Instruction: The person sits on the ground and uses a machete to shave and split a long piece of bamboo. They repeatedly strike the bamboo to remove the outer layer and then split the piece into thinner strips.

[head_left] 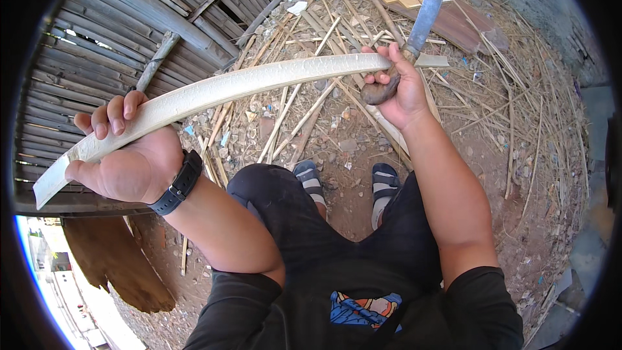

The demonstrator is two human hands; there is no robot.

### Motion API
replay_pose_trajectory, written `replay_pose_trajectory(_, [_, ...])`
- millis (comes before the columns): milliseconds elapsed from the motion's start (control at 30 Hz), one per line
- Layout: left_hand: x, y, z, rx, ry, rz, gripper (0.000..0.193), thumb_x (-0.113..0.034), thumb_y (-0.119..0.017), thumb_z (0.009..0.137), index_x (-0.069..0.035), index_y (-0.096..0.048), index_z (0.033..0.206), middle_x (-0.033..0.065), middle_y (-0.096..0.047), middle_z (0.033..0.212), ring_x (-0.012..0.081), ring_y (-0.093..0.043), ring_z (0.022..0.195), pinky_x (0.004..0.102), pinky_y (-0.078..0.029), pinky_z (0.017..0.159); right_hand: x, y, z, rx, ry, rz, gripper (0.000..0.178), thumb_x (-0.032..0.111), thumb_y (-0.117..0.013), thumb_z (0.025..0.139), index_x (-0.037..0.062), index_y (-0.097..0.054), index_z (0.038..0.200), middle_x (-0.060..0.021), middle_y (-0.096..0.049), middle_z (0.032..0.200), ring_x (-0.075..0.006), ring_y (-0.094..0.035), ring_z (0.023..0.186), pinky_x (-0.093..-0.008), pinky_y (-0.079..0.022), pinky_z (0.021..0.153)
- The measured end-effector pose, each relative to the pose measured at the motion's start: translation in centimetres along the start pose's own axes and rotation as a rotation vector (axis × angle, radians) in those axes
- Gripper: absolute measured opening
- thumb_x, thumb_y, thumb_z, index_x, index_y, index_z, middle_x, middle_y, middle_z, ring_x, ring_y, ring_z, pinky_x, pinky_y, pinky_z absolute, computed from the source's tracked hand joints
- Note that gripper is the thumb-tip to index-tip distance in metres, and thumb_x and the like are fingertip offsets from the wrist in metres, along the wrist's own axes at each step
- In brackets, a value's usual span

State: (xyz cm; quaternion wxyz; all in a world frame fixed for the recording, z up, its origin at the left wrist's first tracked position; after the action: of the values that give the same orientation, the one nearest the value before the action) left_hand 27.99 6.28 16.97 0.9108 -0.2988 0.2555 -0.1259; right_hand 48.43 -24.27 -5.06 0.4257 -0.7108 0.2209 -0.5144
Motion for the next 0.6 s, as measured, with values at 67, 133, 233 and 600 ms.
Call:
replay_pose_trajectory(67, [-1.5, -0.2, 1.4, -0.201, -0.127, 0.151, 0.073, -0.08, -0.032, 0.09, -0.012, -0.057, 0.094, -0.0039, -0.042, 0.063, 0.0113, -0.038, 0.052, 0.0275, -0.033, 0.052, -1.2, -0.2, -0.1, -0.05, -0.038, -0.046, 0.041, 0.036, -0.066, 0.096, 0.0052, -0.054, 0.121, -0.0105, -0.058, 0.109, -0.01, -0.053, 0.066, -0.0314, -0.051, 0.073])
replay_pose_trajectory(133, [-2.7, 0.2, 3.1, -0.114, -0.108, 0.19, 0.071, -0.08, -0.034, 0.09, -0.012, -0.055, 0.094, -0.0033, -0.042, 0.063, 0.0113, -0.039, 0.052, 0.027, -0.034, 0.051, -1.7, 1.3, -0.9, -0.177, -0.07, -0.112, 0.039, 0.035, -0.067, 0.095, 0.0084, -0.058, 0.121, -0.0141, -0.057, 0.124, -0.0089, -0.053, 0.069, -0.0315, -0.052, 0.074])
replay_pose_trajectory(233, [-5.5, 2.0, 4.4, -0.07, -0.112, 0.232, 0.065, -0.076, -0.04, 0.09, -0.013, -0.05, 0.093, -0.0034, -0.04, 0.062, 0.0109, -0.037, 0.051, 0.0256, -0.031, 0.05, -2.3, 5.2, -1.0, -0.36, -0.109, -0.358, 0.055, 0.036, -0.076, 0.088, 0.0041, -0.05, 0.126, -0.0117, -0.057, 0.108, -0.0155, -0.057, 0.078, -0.0344, -0.052, 0.075])
replay_pose_trajectory(600, [0.0, 6.6, 2.6, -0.063, -0.008, 0.346, 0.065, -0.081, -0.05, 0.083, -0.015, -0.053, 0.084, -0.0037, -0.035, 0.061, 0.0089, -0.03, 0.05, 0.0252, -0.026, 0.052, -4.5, 4.3, 0.9, -0.447, -0.104, -0.908, 0.037, 0.037, -0.076, 0.087, 0.0081, -0.054, 0.093, 0.0015, -0.049, 0.069, -0.0077, -0.043, 0.05, -0.0251, -0.039, 0.046])
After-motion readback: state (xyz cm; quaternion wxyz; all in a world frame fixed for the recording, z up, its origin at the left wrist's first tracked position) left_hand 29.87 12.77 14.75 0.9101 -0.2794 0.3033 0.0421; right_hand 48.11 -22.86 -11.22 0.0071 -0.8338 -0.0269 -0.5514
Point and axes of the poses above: each hand's wrist, its own z-axis towards the middle knuckle, its own y-axis out of the back of the hand, x = y × z, the point moved 8 cm from there along z, towards the middle knuckle
